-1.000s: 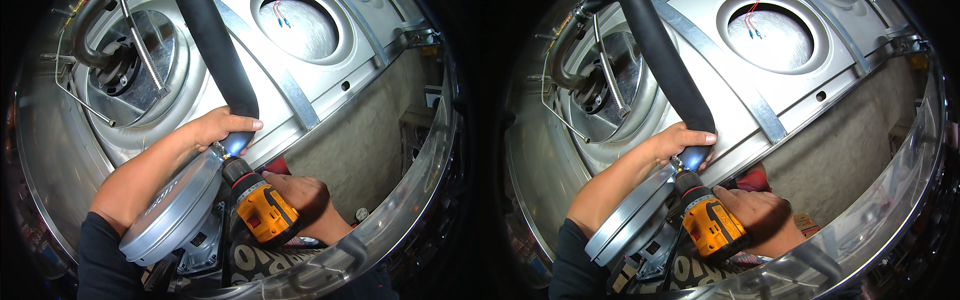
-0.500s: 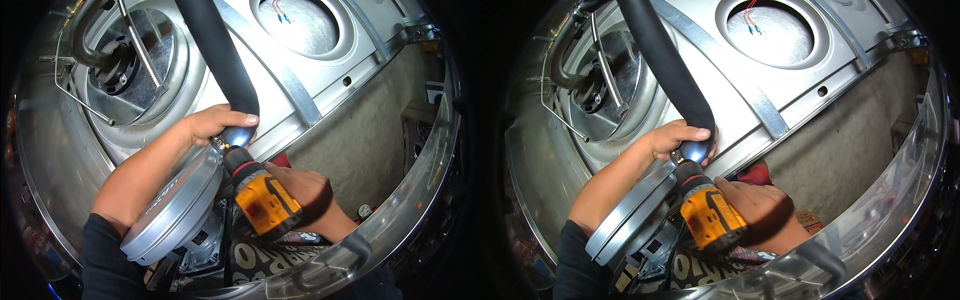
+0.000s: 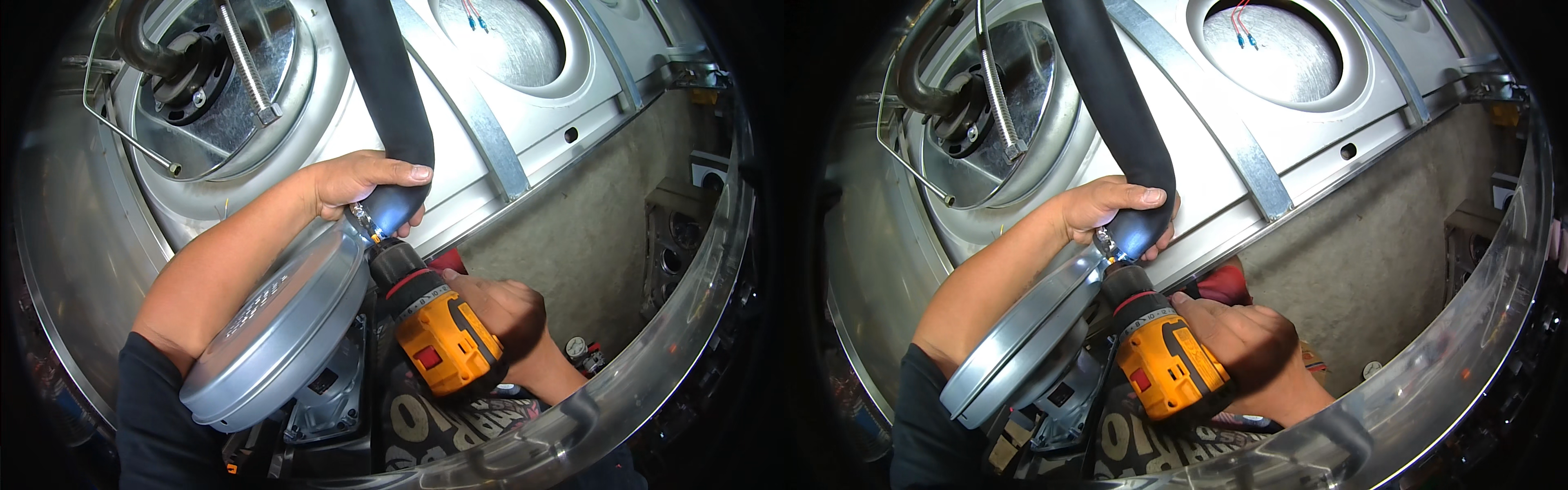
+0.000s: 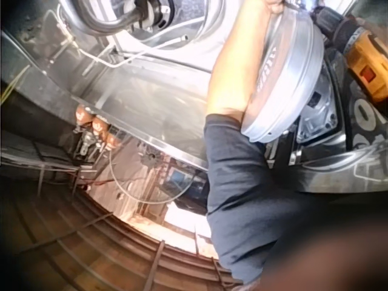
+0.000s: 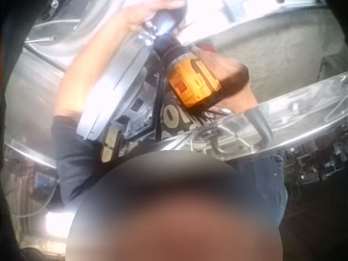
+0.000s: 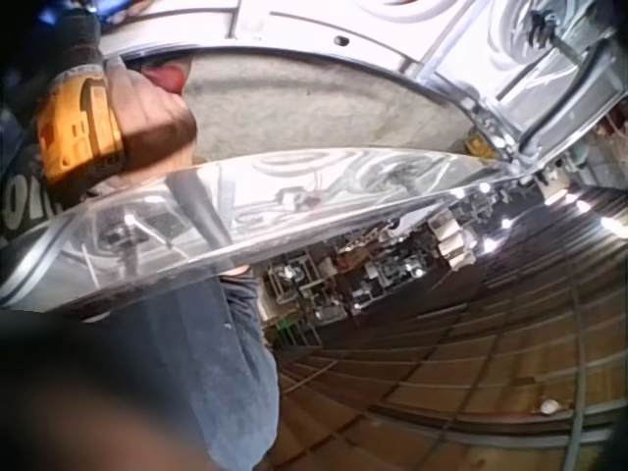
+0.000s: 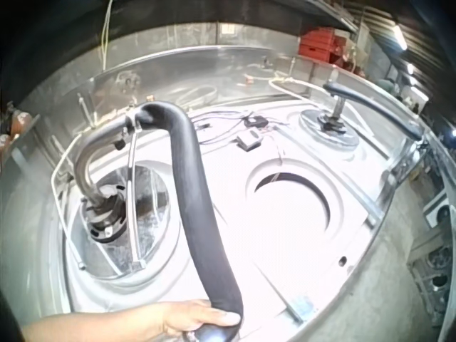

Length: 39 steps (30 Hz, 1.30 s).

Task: The person uses a cordless drill to fasten a flexible black hose to a metal panel, then secures it with a hose clamp. They organize and route wires along the panel, attaching them with zip ties. The person also handles a plastic bag containing small parts and places it on the panel.

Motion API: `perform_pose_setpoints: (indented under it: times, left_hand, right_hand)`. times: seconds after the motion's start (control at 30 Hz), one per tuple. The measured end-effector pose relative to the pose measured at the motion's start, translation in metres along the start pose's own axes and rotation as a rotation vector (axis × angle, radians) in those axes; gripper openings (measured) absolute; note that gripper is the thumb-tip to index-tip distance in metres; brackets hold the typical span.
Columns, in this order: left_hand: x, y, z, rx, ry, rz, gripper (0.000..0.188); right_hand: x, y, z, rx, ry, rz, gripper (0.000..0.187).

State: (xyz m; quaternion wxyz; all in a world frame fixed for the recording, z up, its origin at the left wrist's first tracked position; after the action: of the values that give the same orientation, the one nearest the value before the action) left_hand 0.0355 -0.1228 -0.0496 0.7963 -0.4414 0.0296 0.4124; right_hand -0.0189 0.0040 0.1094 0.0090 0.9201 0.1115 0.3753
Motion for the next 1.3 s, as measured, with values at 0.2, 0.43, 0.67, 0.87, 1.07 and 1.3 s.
perform_pose_setpoints:
  times: [0.2,0.43,0.67,0.87,1.07,1.3]
  left_hand:
    - [-0.002,-0.001,-0.001,-0.033,0.021,0.017,0.046]
    - [-0.005,-0.006,0.001,-0.086,0.040,0.010,0.049]
    - [-0.005,-0.007,0.005,-0.056,-0.020,0.002,0.047]
    - [-0.006,-0.006,0.004,-0.037,0.008,0.025,0.052]
    - [0.001,-0.003,0.001,-0.053,0.016,-0.009,0.056]
    - [-0.002,-0.005,0.003,-0.068,0.008,0.006,0.051]
  right_hand:
    - [-0.001,0.004,-0.006,-0.028,0.037,0.029,0.069]
    - [0.000,0.019,-0.022,0.045,-0.092,-0.026,0.051]
    - [0.011,0.031,-0.024,0.130,-0.322,-0.207,0.040]
    - [0.013,0.035,-0.030,0.148,-0.324,-0.240,0.039]
    - [0.011,0.042,-0.034,0.191,-0.343,-0.247,0.039]
    - [0.007,0.046,-0.032,0.241,-0.289,-0.153,0.043]
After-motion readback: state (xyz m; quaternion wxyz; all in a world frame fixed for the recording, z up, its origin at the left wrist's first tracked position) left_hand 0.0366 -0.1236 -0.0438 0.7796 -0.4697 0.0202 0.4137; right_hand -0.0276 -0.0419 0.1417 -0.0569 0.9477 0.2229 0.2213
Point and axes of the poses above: each hand's wrist, its own y-axis towards the middle knuckle, its own z-axis out of the palm, x = y × z, the point moved 10 cm from there along y, towards the middle knuckle, and after that the axes turned 11 degrees about -z, right-handed, at the moved point
